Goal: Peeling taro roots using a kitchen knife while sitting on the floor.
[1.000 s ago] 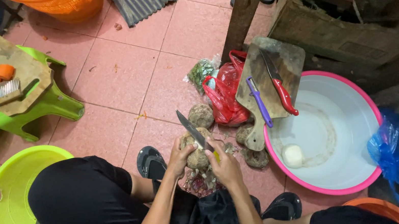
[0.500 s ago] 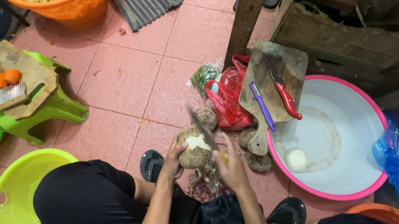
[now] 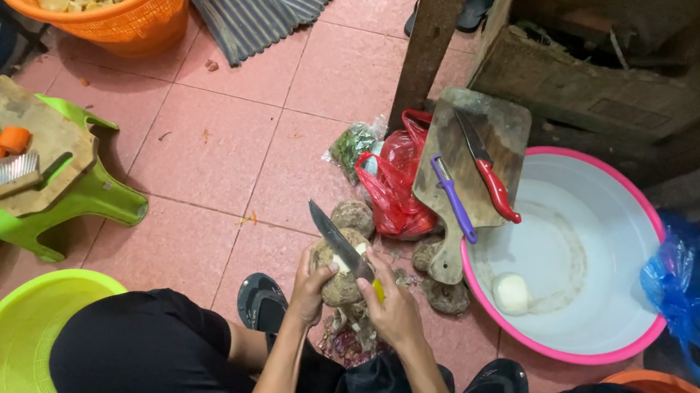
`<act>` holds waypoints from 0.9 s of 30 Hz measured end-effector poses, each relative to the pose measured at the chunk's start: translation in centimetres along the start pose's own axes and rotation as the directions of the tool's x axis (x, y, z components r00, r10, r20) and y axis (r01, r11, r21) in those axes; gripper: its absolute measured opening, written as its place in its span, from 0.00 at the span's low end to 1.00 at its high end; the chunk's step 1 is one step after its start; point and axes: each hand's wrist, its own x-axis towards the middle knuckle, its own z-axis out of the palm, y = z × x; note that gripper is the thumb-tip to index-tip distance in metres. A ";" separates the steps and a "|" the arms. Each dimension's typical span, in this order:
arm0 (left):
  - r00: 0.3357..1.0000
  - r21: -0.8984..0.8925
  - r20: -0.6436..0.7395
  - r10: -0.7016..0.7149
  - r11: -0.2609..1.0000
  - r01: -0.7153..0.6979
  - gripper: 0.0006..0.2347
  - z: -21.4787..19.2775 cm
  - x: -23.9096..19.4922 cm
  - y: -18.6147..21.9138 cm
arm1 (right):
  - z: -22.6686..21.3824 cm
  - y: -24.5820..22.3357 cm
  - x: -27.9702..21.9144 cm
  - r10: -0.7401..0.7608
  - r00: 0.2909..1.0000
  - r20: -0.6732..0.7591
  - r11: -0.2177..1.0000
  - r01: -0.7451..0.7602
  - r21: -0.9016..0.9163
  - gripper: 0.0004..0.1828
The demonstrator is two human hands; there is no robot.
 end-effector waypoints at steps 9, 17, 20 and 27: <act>0.995 0.074 -0.100 0.020 0.997 -0.013 0.29 0.0 0.5 -1.1 | 0.2 1.0 0.5 -0.035 0.999 -0.013 0.948 0.038 0.315 0.28; 1.000 0.086 0.007 -0.010 0.996 0.009 0.30 -0.4 0.8 -0.5 | 0.8 1.9 1.3 -0.122 0.980 -0.157 0.992 0.126 0.016 0.25; 1.000 0.042 0.022 0.009 0.999 -0.010 0.27 -0.5 0.4 -0.4 | 1.2 3.2 2.1 -0.044 0.998 -0.036 0.970 0.051 0.236 0.29; 0.999 0.080 0.041 -0.008 0.997 0.005 0.25 -0.6 0.7 0.6 | -0.2 1.3 0.9 -0.073 0.994 0.084 0.961 0.048 0.271 0.40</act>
